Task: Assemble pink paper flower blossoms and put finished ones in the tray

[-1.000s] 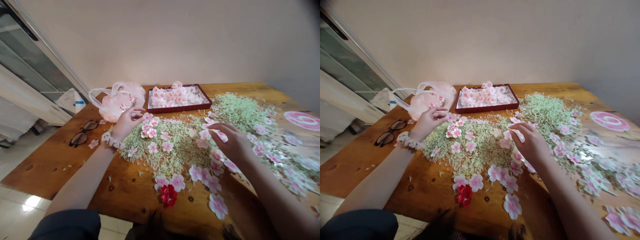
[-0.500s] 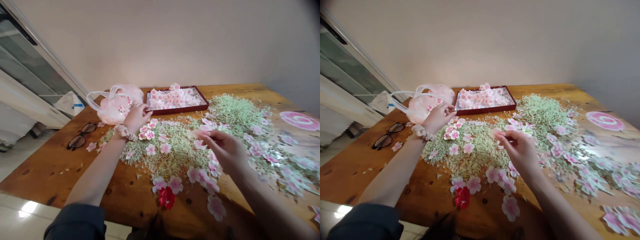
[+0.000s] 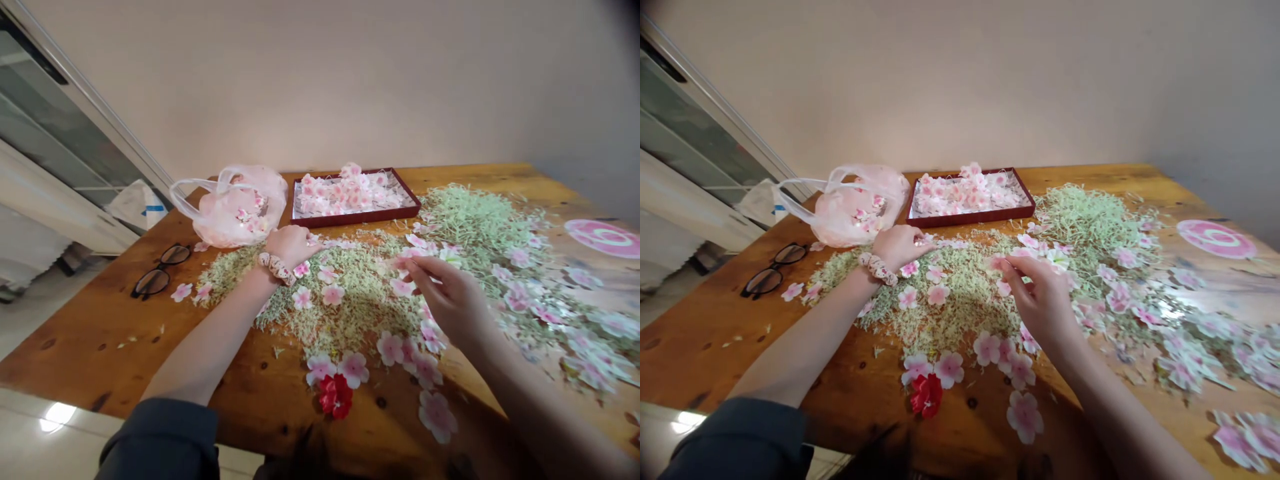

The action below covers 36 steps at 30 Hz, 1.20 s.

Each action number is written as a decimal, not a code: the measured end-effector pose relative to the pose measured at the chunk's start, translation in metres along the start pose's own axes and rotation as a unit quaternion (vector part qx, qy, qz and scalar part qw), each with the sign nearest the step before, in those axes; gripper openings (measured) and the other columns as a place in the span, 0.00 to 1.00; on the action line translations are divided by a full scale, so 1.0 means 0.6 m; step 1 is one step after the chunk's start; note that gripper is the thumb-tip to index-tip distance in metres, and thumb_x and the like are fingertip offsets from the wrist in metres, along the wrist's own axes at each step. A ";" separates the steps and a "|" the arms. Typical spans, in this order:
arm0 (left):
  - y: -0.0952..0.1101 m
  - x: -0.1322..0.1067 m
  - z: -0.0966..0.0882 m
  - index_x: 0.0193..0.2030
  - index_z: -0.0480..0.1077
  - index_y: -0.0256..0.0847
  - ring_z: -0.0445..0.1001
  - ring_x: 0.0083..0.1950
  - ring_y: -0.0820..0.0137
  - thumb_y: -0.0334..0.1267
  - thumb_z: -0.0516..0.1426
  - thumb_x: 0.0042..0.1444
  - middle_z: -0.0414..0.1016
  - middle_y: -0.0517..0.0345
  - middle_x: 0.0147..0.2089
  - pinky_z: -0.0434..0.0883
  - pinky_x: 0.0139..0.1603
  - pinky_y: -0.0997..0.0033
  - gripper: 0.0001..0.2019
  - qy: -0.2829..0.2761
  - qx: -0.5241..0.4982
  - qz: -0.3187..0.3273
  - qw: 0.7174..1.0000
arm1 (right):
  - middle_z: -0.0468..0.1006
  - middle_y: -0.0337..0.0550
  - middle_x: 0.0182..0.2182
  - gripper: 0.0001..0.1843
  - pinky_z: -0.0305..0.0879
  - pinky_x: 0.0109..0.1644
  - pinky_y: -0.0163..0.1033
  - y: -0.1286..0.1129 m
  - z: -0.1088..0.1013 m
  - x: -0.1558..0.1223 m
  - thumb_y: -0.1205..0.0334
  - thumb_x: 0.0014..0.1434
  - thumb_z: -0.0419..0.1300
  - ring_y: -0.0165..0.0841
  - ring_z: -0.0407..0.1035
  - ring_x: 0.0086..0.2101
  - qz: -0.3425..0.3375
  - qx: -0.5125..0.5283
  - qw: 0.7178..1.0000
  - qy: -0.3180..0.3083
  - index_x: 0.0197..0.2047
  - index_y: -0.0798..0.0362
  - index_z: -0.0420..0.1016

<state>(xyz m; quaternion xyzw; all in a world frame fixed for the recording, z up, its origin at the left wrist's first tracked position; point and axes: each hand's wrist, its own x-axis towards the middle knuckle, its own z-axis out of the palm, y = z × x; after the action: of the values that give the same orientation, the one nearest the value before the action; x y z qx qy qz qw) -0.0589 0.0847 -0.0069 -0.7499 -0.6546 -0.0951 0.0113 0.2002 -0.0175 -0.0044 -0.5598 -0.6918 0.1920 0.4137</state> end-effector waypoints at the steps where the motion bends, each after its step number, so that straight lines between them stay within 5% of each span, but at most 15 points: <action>1: 0.000 0.000 0.002 0.37 0.78 0.39 0.75 0.42 0.55 0.53 0.55 0.52 0.79 0.47 0.40 0.67 0.45 0.57 0.20 0.008 -0.005 0.006 1.000 | 0.80 0.46 0.31 0.14 0.66 0.26 0.38 0.001 0.001 0.000 0.55 0.61 0.53 0.37 0.72 0.30 -0.004 -0.004 1.000 0.000 0.37 0.52 0.78; 6: -0.012 0.003 0.004 0.36 0.78 0.40 0.75 0.42 0.55 0.40 0.53 0.55 0.80 0.48 0.39 0.67 0.48 0.52 0.13 0.025 -0.051 0.012 0.998 | 0.81 0.46 0.34 0.11 0.69 0.31 0.41 0.007 0.006 -0.002 0.56 0.60 0.55 0.38 0.73 0.33 -0.005 0.010 1.000 0.008 0.38 0.50 0.78; 13: -0.043 0.019 -0.013 0.43 0.75 0.37 0.76 0.44 0.67 0.35 0.54 0.58 0.79 0.51 0.44 0.72 0.47 0.69 0.11 0.066 -0.177 0.021 0.982 | 0.80 0.45 0.35 0.09 0.71 0.33 0.38 0.012 0.007 -0.002 0.54 0.57 0.60 0.35 0.74 0.33 0.051 0.133 0.990 0.011 0.37 0.49 0.73; 18: -0.026 0.014 -0.020 0.50 0.68 0.33 0.76 0.44 0.70 0.41 0.51 0.61 0.77 0.46 0.46 0.74 0.42 0.73 0.16 0.088 -0.252 0.042 0.963 | 0.77 0.42 0.29 0.10 0.68 0.30 0.35 0.006 -0.002 0.000 0.52 0.58 0.59 0.30 0.71 0.28 0.074 0.147 0.986 -0.006 0.35 0.51 0.73; 22: -0.013 0.007 0.005 0.46 0.72 0.32 0.73 0.48 0.60 0.45 0.55 0.57 0.74 0.42 0.47 0.70 0.50 0.59 0.18 0.068 -0.110 0.080 0.988 | 0.75 0.41 0.26 0.11 0.66 0.30 0.35 0.006 -0.001 0.001 0.52 0.57 0.59 0.30 0.70 0.27 0.081 0.140 0.987 -0.011 0.33 0.51 0.73; 28: -0.021 0.010 0.039 0.42 0.76 0.38 0.74 0.45 0.65 0.38 0.53 0.58 0.78 0.51 0.44 0.68 0.51 0.65 0.12 0.022 -0.111 0.106 0.988 | 0.76 0.43 0.30 0.11 0.66 0.30 0.36 0.009 0.004 -0.003 0.52 0.57 0.60 0.31 0.70 0.30 0.076 0.152 0.985 -0.017 0.35 0.51 0.72; 36: -0.023 0.013 0.014 0.38 0.77 0.38 0.75 0.43 0.66 0.44 0.51 0.60 0.79 0.50 0.43 0.70 0.48 0.66 0.15 0.071 -0.212 0.054 0.973 | 0.76 0.43 0.30 0.12 0.65 0.30 0.37 0.011 0.002 -0.001 0.51 0.58 0.59 0.32 0.69 0.29 0.064 0.122 0.990 -0.012 0.36 0.51 0.74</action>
<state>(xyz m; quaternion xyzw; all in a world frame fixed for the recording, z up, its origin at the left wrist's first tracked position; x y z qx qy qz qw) -0.0707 0.0954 -0.0153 -0.7608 -0.5755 -0.2842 -0.0959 0.2032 -0.0161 -0.0102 -0.5460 -0.6308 0.3083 0.4571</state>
